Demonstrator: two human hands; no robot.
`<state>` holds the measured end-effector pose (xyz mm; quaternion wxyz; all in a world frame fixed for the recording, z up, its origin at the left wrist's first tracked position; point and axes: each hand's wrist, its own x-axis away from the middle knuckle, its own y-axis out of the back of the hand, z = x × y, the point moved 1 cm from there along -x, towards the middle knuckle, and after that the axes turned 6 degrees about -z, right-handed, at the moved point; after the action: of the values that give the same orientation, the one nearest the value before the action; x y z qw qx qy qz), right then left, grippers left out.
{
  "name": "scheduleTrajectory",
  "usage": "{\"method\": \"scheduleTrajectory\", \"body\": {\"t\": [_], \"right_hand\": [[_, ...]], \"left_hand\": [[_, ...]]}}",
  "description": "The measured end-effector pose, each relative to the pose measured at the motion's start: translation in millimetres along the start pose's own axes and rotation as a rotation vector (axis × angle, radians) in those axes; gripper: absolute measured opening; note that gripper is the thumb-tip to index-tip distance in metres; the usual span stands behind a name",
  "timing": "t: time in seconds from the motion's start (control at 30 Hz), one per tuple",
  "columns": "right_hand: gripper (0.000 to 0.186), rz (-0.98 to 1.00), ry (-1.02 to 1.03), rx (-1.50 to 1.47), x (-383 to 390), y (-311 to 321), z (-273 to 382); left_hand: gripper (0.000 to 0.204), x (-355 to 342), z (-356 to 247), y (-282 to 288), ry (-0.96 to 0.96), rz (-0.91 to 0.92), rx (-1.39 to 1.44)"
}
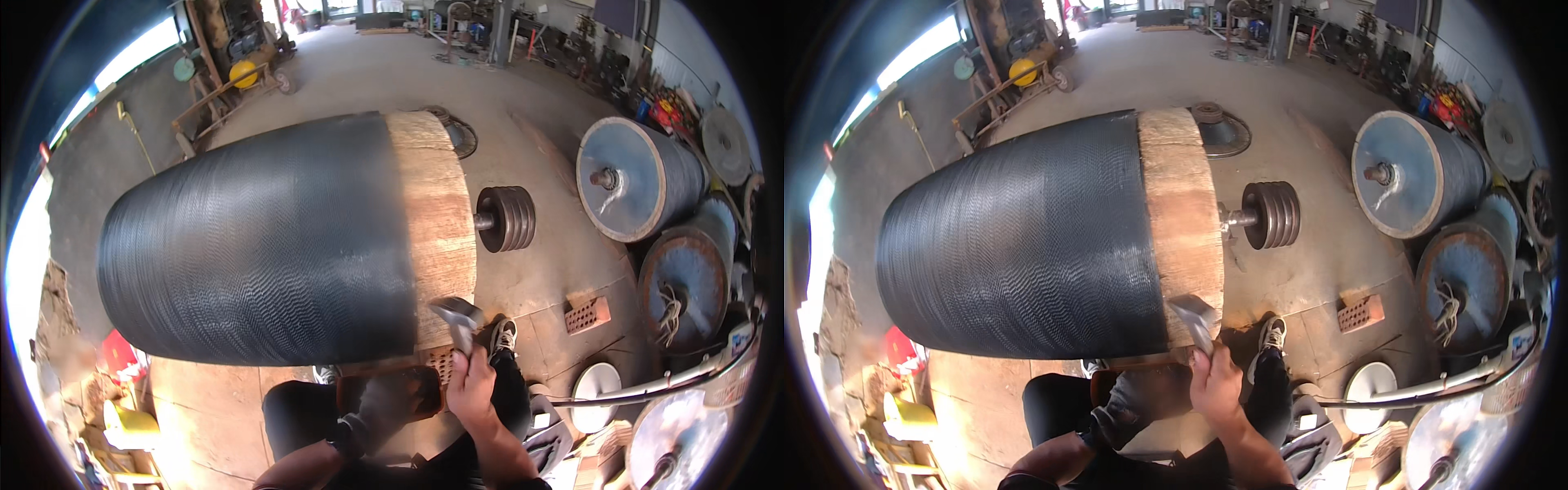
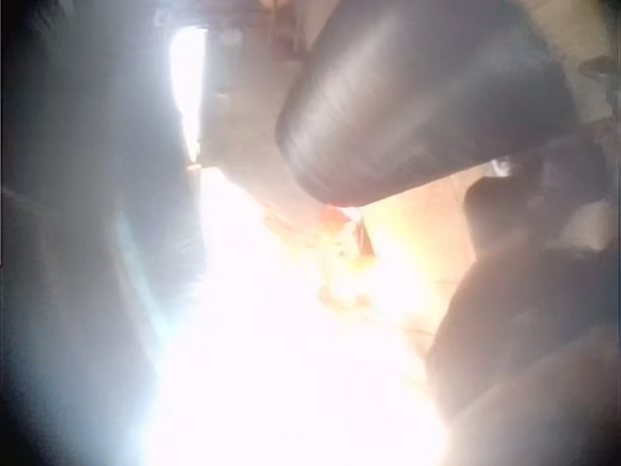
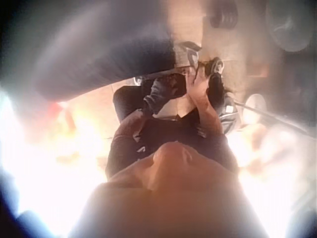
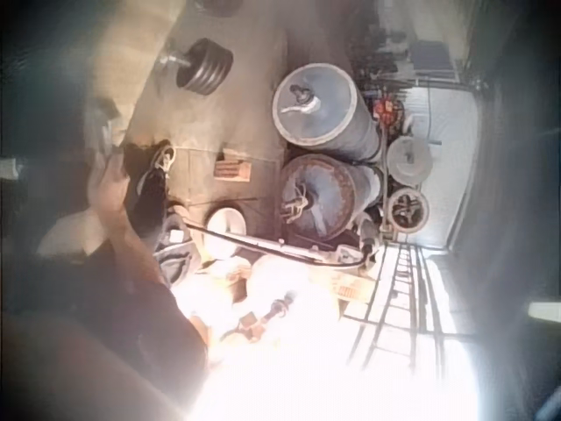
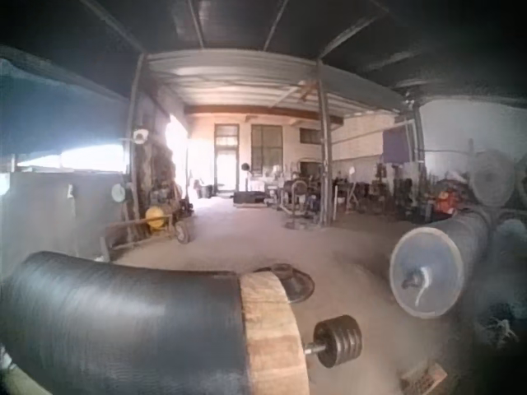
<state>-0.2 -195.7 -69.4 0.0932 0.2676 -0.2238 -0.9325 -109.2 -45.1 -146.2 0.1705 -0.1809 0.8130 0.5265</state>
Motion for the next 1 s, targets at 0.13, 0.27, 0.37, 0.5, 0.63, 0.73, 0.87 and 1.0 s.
{"method": "scheduleTrajectory", "body": {"t": [0.13,0.27,0.37,0.5,0.63,0.73,0.87,1.0], "right_hand": [[0.025,-0.016,0.36,0.346,-3.7,-4.2,-6.0],[0.019,-0.011,-0.061,-0.028,-7.3,-11.2,-1.7],[0.017,-0.28,-0.013,-0.231,12.6,-9.4,-14.7],[0.019,0.092,-0.06,0.162,-7.1,-30.5,-8.7],[0.03,-0.223,0.042,-0.322,12.3,-8.6,-0.5],[0.021,-0.183,0.139,-0.065,5.0,-23.6,-14.5],[0.02,0.007,0.09,0.073,0.6,-9.4,-6.1],[0.019,-0.309,0.202,-0.475,7.0,-0.9,-2.4]], "left_hand": [[0.036,-3.6,-6.9,-22.3,0.137,0.067,0.519],[0.025,4.6,-4.6,-46.5,0.383,0.1,0.796],[0.019,-17.5,-16.3,-24.4,0.215,0.204,0.441],[0.021,-28.1,-31.8,15.3,0.188,0.124,0.374],[0.022,-29.2,-29.0,8.8,0.264,0.029,0.768],[0.021,13.5,-7.6,-60.2,0.309,-0.078,0.908],[0.023,-24.7,-17.2,15.6,0.299,0.118,0.533],[0.038,-67.7,12.5,80.5,-0.158,-0.341,-0.184]]}}
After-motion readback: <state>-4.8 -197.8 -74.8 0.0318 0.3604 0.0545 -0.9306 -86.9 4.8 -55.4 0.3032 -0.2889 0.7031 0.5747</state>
